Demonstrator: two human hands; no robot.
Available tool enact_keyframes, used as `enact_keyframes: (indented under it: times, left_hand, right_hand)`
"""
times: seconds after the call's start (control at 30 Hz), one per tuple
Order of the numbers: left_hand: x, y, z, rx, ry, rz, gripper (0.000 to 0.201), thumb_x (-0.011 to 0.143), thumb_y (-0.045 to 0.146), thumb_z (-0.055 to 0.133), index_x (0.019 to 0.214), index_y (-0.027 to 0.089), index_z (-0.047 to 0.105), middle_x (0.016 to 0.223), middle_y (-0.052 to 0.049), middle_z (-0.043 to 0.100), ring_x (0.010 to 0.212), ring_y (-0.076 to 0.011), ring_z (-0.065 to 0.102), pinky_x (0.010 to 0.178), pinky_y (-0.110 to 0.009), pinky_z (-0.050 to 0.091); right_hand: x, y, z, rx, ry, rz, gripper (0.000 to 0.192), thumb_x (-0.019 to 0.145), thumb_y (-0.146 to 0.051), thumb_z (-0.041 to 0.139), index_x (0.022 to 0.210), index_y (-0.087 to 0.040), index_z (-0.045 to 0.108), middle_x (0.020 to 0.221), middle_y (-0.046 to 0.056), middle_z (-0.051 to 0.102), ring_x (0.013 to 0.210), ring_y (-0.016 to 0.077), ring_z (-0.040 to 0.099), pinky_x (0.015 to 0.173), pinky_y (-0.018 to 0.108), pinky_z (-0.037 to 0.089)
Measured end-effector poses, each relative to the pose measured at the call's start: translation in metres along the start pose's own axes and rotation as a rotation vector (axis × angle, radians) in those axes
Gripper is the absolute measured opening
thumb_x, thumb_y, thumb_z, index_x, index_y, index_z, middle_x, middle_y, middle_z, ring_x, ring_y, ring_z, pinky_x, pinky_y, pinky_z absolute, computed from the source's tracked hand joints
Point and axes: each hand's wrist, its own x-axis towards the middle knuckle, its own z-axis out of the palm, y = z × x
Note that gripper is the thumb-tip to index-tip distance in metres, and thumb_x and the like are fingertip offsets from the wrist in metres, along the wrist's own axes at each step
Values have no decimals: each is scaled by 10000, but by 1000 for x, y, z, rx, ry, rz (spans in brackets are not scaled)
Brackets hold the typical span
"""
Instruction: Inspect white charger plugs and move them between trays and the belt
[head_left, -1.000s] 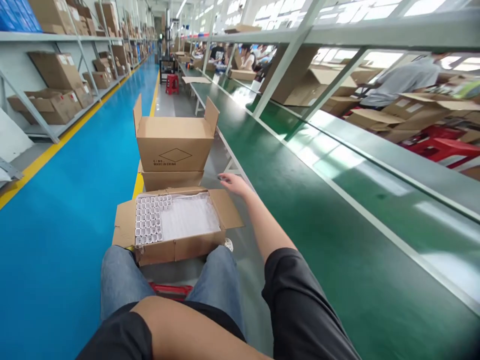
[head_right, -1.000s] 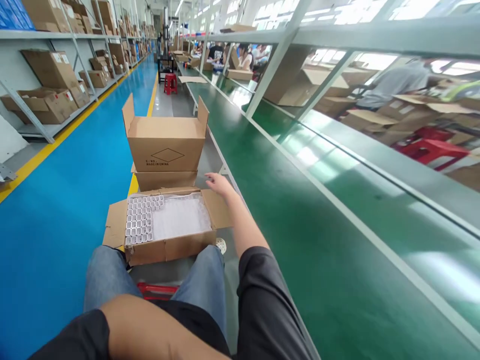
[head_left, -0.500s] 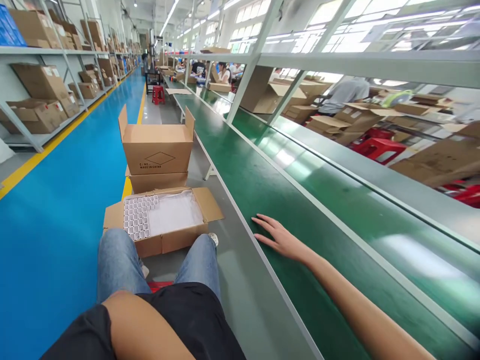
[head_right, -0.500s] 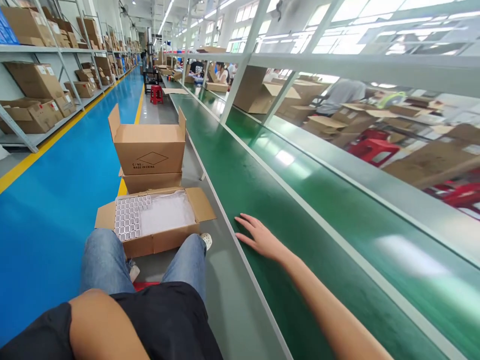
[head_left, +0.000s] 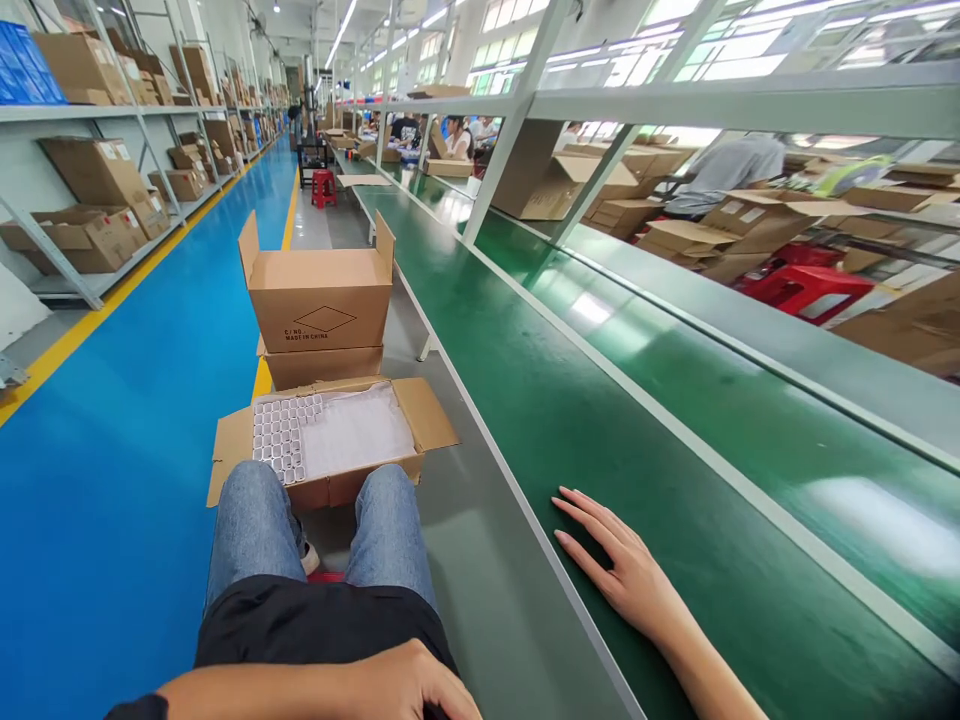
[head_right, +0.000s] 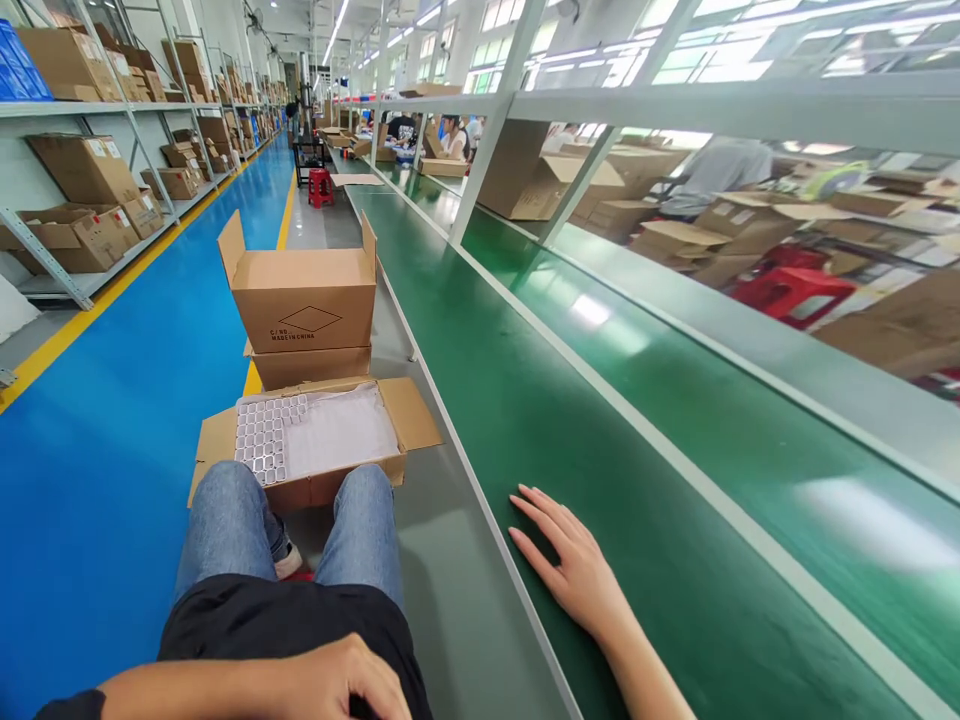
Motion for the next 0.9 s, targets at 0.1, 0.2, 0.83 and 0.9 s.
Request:
enact_keyframes:
  times: [0.1,0.2,0.83,0.9]
  left_hand:
    - [-6,-6,-10,6,114,-82,586,946,668,446,1074,200,776,1006,-87,780,940,-175,717,898,-243,517]
    - [-2,-13,-18,13,162,-106,560,945,637,481,1046,181,789,957,-93,784,894,-175,718,854,-236,518]
    - [50,-204,-294,775,439,-833,389,953,371,618,1283,171,573,1329,-110,584,1181,-261,596,997,-505,519]
    - [57,-231,-293,803,355,-955,379,948,364,627,1267,164,581,1296,-105,600,1141,-251,615,962,-484,543]
  right_hand:
    - [-4,4,4,-3,12,-15,470,988,-501,427,1385,-278,542,1468,79,548,1365,333,508,1135,593,432]
    - [-5,7,8,-11,30,-35,454,992,-466,437,1405,-292,511,1482,70,535,1366,328,508,1140,586,430]
    - [3,-6,-2,-172,-42,203,664,908,-560,561,1505,-313,408,1540,101,455,1295,347,572,1039,518,537]
    - [3,-11,-6,-185,-76,237,678,908,-543,574,1511,-283,405,1554,111,434,1314,358,555,1065,530,514]
